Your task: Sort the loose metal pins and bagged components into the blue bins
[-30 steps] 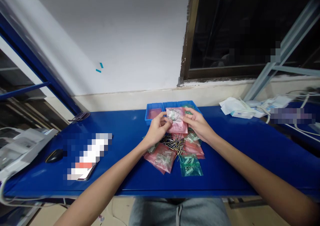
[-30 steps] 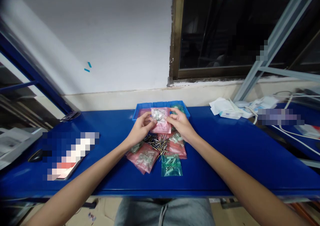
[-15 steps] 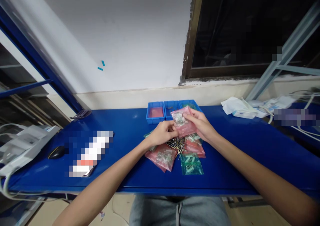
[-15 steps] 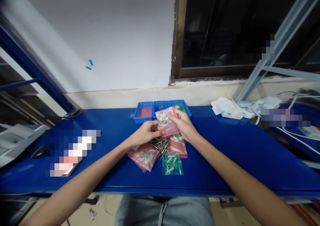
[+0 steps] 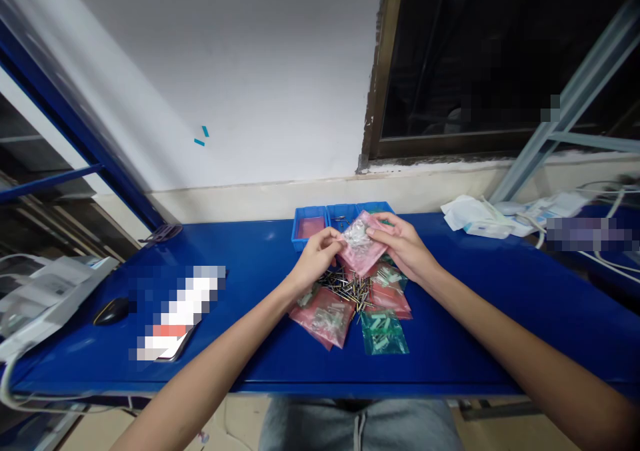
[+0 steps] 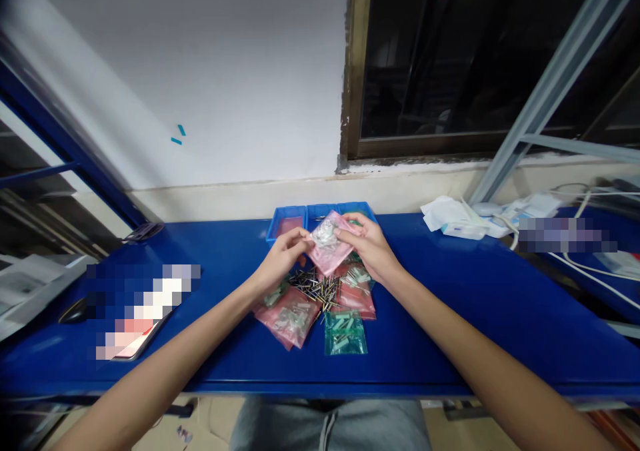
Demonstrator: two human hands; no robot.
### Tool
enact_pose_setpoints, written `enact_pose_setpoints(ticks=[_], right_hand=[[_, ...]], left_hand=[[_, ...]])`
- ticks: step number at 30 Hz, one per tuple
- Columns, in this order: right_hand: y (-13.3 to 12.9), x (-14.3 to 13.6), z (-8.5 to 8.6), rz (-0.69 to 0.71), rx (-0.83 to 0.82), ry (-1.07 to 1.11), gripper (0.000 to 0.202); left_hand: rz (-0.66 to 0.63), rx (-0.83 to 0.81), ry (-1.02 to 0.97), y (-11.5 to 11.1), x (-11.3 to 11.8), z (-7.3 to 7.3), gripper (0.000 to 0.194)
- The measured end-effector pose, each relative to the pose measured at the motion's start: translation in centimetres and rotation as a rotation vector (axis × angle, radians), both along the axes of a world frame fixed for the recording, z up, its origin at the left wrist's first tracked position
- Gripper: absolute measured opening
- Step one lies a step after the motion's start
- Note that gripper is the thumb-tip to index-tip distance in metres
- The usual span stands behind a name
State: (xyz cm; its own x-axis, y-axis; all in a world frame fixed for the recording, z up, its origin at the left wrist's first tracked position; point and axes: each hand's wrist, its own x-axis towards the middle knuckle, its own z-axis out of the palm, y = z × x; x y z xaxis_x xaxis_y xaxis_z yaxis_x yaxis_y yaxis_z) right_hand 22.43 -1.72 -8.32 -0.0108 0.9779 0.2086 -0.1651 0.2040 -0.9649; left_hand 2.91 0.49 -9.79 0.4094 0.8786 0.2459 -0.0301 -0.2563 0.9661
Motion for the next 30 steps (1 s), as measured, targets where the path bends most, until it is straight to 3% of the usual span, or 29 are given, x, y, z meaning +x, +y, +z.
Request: enact_pose_setpoints(ticks=[4, 9, 11, 19, 23, 26, 30], right_hand=[[-0.2, 0.0, -0.2, 0.149, -0.081, -0.070, 0.043], [-0.7, -0.5, -0.7, 0.368, -0.130, -0.150, 0.033], [-0.9, -0.7, -0.7, 0.391, -0.118, -0.173, 0.026], [-0.4, -0.8, -0.6, 0.149, -0.098, -0.024, 0.028], [0.0, -0.7, -1.0, 0.088, -0.054, -0.043, 0.029], [0.4, -0.9, -1.2, 0.020, -0.008, -0.099, 0.026], [2.0, -1.4, -0.9, -0.040, 0.039, -0.184, 0.024]], left_hand=[[0.103, -0.050, -0.088, 0.6, -0.5, 0.2, 0.017], [0.083, -0.063, -0.116, 0.5, -0.5, 0.3, 0.025], [0.082, -0.048, -0.115, 0.3, -0.4, 0.4, 0.028], [0.025, -0.102, -0.109, 0.5, -0.3, -0.3, 0.038], [-0.019, -0.050, -0.034, 0.7, -0.3, -0.8, 0.029], [0.036, 0.062, -0.026, 0.9, -0.5, -0.7, 0.033], [0.212, 0.307, 0.048, 1.3, -1.3, 0.0, 0.043]])
